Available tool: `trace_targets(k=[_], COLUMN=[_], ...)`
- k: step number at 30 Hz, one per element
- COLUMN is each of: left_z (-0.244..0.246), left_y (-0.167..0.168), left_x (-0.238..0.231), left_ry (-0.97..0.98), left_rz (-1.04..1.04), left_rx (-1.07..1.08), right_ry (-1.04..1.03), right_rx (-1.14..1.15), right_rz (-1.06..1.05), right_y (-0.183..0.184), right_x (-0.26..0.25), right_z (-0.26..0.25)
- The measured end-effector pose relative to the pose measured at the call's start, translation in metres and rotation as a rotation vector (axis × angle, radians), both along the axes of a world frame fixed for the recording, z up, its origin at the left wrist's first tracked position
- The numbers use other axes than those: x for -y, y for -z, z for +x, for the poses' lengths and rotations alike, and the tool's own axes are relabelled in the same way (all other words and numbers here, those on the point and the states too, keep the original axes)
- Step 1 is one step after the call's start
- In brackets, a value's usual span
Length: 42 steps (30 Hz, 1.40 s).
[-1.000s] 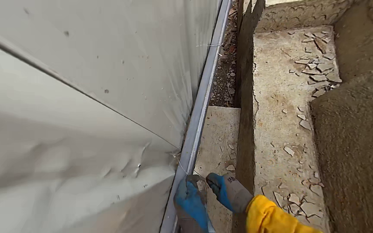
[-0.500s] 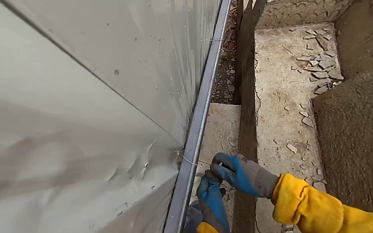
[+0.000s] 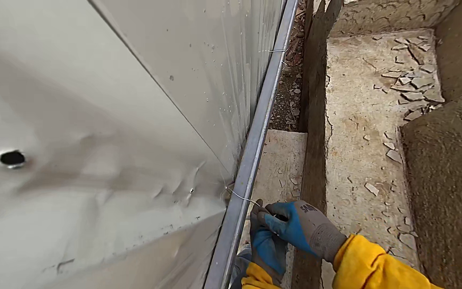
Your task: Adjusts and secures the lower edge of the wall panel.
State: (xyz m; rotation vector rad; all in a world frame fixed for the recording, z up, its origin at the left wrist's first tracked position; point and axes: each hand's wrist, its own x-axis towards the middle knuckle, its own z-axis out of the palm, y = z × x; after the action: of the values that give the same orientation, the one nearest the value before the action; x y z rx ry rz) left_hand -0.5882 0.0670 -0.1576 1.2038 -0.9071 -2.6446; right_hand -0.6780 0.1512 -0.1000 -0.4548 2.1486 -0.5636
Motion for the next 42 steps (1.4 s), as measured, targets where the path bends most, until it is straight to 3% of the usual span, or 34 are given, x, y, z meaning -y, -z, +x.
trace_targets(k=[4, 9, 13, 18, 21, 25, 29, 33, 39, 42], left_z=[0.012, 0.033, 0.008, -0.005, -0.004, -0.008, -0.015, -0.004, 0.0, 0.0], left_y=[0.031, 0.053, 0.034, 0.028, 0.031, 0.026, 0.028, 0.02, 0.011, 0.005], left_x=[-0.003, 0.019, 0.025, 0.009, 0.004, 0.006, 0.003, 0.006, 0.016, 0.011], left_ry=[-0.017, 0.049, -0.049, -0.131, -0.1, 0.032, 0.066, 0.138, 0.151, 0.095], left_rz=[-0.011, 0.231, 0.272, 0.245, -0.035, -0.39, -0.561, -0.728, -0.525, -0.393], left_rx=[-0.277, -0.535, -0.189, -0.078, 0.056, 0.218, 0.278, 0.274, 0.292, 0.249], right_ry=[0.021, 0.126, 0.097, 0.203, 0.278, 0.343, 0.218, 0.027, 0.005, 0.053], right_rx=[0.026, 0.075, -0.03, -0.224, -0.296, -0.042, -0.127, -0.224, -0.319, -0.322], right_rz=[0.11, 0.05, -0.167, -0.298, -0.322, -0.392, -0.382, -0.645, -0.703, -0.599], right_y=[-0.01, -0.006, 0.005, 0.021, 0.017, 0.016, -0.003, -0.015, 0.022, 0.053], right_x=[0.008, 0.006, -0.007, -0.021, -0.022, -0.016, 0.001, -0.024, -0.037, -0.042], right_z=[-0.001, 0.004, 0.019, 0.038, 0.04, 0.021, 0.011, 0.013, -0.012, -0.022])
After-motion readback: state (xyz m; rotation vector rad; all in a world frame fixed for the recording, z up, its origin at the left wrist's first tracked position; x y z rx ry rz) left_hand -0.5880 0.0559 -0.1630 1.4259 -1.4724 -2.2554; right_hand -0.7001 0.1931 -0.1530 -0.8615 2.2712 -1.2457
